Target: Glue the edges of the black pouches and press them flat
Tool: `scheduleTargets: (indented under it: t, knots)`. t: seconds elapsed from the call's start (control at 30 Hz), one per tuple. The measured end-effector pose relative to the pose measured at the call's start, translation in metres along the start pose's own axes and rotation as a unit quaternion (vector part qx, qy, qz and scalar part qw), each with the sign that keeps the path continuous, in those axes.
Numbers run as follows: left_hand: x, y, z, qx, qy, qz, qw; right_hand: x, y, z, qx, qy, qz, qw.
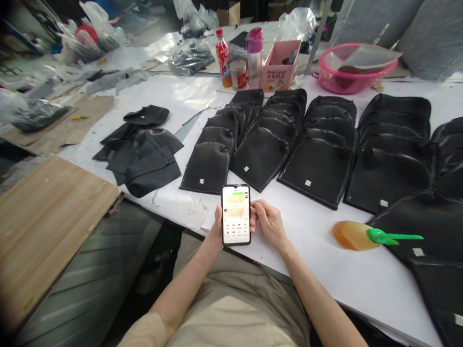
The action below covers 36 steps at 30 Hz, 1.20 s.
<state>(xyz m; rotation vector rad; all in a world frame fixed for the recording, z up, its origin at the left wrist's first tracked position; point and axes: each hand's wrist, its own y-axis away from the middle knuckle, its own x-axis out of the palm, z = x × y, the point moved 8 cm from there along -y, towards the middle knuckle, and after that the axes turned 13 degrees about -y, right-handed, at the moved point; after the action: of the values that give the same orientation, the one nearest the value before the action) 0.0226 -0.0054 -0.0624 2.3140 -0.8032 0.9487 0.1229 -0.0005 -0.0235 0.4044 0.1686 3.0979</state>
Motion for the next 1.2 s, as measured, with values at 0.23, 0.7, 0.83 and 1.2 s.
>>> scheduleTargets:
  t: [0.23,0.7,0.83,1.2]
  knots:
    - [0.0042,0.0004,-0.0017,-0.005,-0.006,0.020,1.000,-0.0004,0.0002,-0.0020,0.006,0.000,0.002,1.000]
    - [0.0099,0.0002,-0.0053,-0.004,-0.022,0.024,0.999,-0.0004,0.0003,-0.0035,0.004,-0.002,0.004,1.000]
    - [0.0072,-0.0005,-0.0023,-0.004,-0.019,0.021,1.000,-0.0007,0.0002,-0.0040,0.003,-0.006,0.004,1.000]
    - [0.0105,-0.0007,-0.0047,-0.002,-0.017,0.030,0.999,-0.0001,-0.0001,-0.0041,-0.002,-0.015,0.011,1.000]
